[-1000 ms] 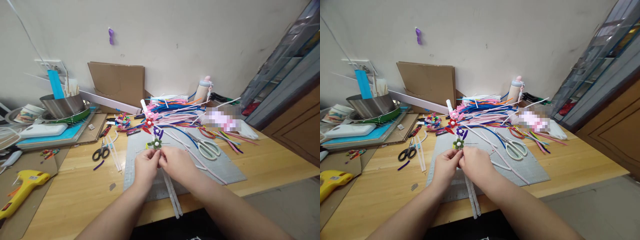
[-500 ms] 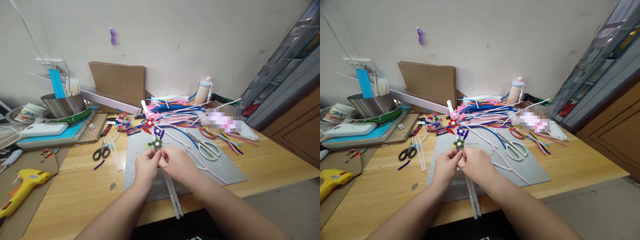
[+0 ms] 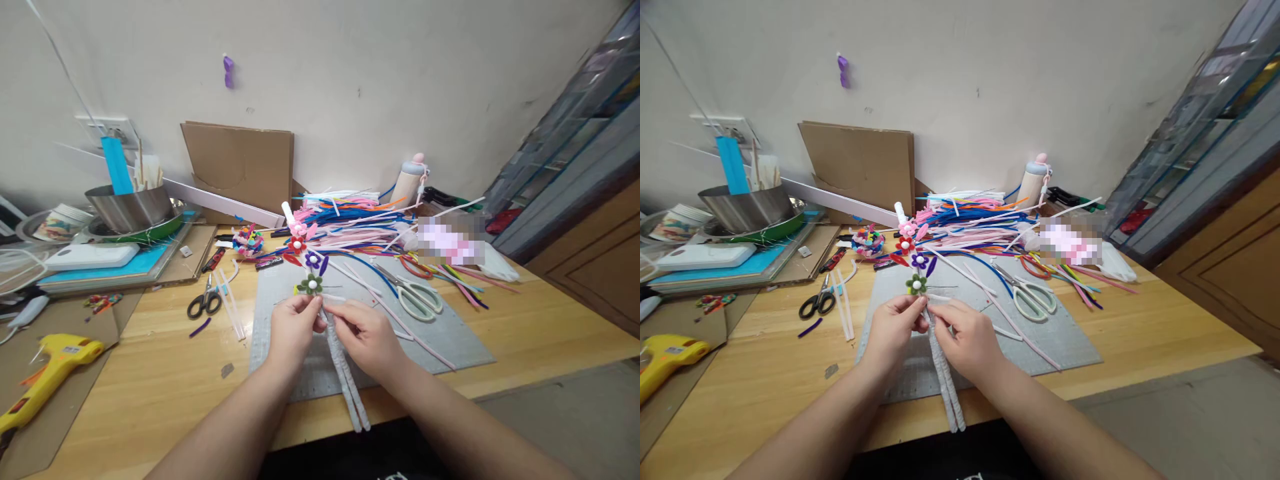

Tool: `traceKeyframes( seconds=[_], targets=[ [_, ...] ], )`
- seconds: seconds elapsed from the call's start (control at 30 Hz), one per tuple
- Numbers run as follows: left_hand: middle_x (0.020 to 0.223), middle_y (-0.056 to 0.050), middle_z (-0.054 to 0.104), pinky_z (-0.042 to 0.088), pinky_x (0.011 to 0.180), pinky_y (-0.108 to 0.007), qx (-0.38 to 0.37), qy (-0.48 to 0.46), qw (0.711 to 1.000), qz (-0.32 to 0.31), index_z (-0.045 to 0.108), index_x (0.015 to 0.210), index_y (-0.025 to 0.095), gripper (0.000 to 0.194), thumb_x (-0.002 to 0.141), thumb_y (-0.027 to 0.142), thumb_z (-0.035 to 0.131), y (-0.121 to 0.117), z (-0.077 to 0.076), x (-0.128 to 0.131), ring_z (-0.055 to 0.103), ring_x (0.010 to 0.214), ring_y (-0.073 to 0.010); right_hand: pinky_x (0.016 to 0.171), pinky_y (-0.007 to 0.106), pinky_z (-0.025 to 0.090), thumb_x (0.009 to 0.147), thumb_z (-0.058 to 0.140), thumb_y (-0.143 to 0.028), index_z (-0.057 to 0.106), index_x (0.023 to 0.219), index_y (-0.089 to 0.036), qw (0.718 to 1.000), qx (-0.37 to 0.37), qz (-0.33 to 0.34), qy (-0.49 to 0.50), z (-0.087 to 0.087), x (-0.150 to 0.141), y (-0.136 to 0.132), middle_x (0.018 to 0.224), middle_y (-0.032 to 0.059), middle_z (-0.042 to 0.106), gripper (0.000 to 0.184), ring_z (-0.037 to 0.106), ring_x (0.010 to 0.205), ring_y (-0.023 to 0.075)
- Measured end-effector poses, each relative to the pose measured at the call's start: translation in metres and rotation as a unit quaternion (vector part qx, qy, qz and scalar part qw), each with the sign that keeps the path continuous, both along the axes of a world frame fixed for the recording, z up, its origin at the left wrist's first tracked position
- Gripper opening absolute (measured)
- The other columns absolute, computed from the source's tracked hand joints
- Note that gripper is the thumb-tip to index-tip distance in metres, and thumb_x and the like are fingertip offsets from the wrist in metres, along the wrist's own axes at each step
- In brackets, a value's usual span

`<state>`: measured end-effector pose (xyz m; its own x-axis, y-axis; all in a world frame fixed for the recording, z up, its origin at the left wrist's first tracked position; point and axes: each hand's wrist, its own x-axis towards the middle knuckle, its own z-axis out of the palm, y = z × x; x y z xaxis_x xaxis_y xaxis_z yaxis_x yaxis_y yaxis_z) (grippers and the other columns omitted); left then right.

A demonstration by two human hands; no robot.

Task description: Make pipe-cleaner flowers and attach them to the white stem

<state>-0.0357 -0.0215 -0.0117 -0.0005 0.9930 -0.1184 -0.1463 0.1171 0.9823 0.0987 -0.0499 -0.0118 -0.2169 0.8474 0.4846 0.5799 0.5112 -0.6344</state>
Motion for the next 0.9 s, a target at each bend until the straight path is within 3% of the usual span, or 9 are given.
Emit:
traceKeyframes(
  seconds=[0.1, 0.23, 0.4, 0.47, 0.63, 0.9],
  targets=[
    [0.043, 0.001, 0.055, 0.041, 0.044, -0.019, -0.002, -0.005, 1.0, -0.002, 0.061, 0.065, 0.012, 0.024, 0.067, 0.035, 0.065, -0.001, -0.002, 0.0, 0.049, 0.04, -0.0087, 0.066, 0.026, 0.044, 0.083, 0.044, -0.016, 0.062, 0.104, -0.024, 0.999, 0.015, 0.005, -0.031, -0.003, 0.001, -0.002, 0.084, 0.0038, 0.063, 0.029, 0.058, 0.074, 0.015],
    [0.04, 0.001, 0.053, 0.037, 0.042, -0.019, -0.009, -0.007, 1.0, -0.014, 0.058, 0.059, 0.012, 0.024, 0.068, 0.033, 0.064, 0.0, -0.003, 0.001, 0.046, 0.038, -0.0078, 0.066, 0.026, 0.042, 0.082, 0.044, -0.014, 0.064, 0.093, -0.023, 0.997, -0.004, 0.031, -0.076, 0.004, 0.002, -0.004, 0.079, 0.0026, 0.062, 0.025, 0.057, 0.072, 0.0144],
    [0.04, 0.002, 0.052, 0.035, 0.043, -0.019, 0.03, 0.028, 0.999, -0.033, 0.057, 0.058, 0.014, 0.024, 0.071, 0.033, 0.062, -0.003, 0.001, 0.003, 0.046, 0.038, -0.0076, 0.051, 0.022, 0.038, 0.084, 0.047, -0.027, 0.056, 0.087, -0.019, 0.99, -0.078, -0.036, 0.11, 0.019, 0.003, 0.01, 0.068, -0.0008, 0.057, 0.013, 0.049, 0.054, 0.0099],
    [0.041, 0.002, 0.052, 0.035, 0.043, -0.019, 0.042, 0.049, 0.997, -0.034, 0.056, 0.057, 0.014, 0.024, 0.071, 0.033, 0.062, -0.005, 0.003, 0.004, 0.047, 0.039, -0.008, 0.047, 0.021, 0.036, 0.081, 0.052, -0.034, 0.054, 0.087, -0.019, 0.98, -0.116, -0.053, 0.153, 0.023, 0.001, 0.018, 0.065, -0.0028, 0.052, 0.017, 0.045, 0.049, 0.0085],
    [0.041, 0.001, 0.053, 0.035, 0.043, -0.019, 0.049, 0.08, 0.995, -0.038, 0.055, 0.057, 0.014, 0.027, 0.074, 0.034, 0.059, -0.008, 0.007, 0.005, 0.047, 0.039, -0.0082, 0.05, 0.022, 0.036, 0.074, 0.059, -0.039, 0.058, 0.086, -0.018, 0.975, -0.145, -0.056, 0.158, 0.025, -0.007, 0.029, 0.06, -0.0045, 0.047, 0.024, 0.044, 0.051, 0.0094],
    [0.04, 0.002, 0.052, 0.034, 0.042, -0.019, 0.047, 0.076, 0.995, -0.034, 0.054, 0.054, 0.014, 0.027, 0.072, 0.034, 0.06, -0.012, 0.011, 0.006, 0.047, 0.039, -0.008, 0.056, 0.024, 0.039, 0.073, 0.061, -0.034, 0.055, 0.083, -0.017, 0.954, -0.181, -0.033, 0.238, 0.022, -0.009, 0.034, 0.064, -0.0033, 0.051, 0.02, 0.049, 0.059, 0.0113]
  ],
)
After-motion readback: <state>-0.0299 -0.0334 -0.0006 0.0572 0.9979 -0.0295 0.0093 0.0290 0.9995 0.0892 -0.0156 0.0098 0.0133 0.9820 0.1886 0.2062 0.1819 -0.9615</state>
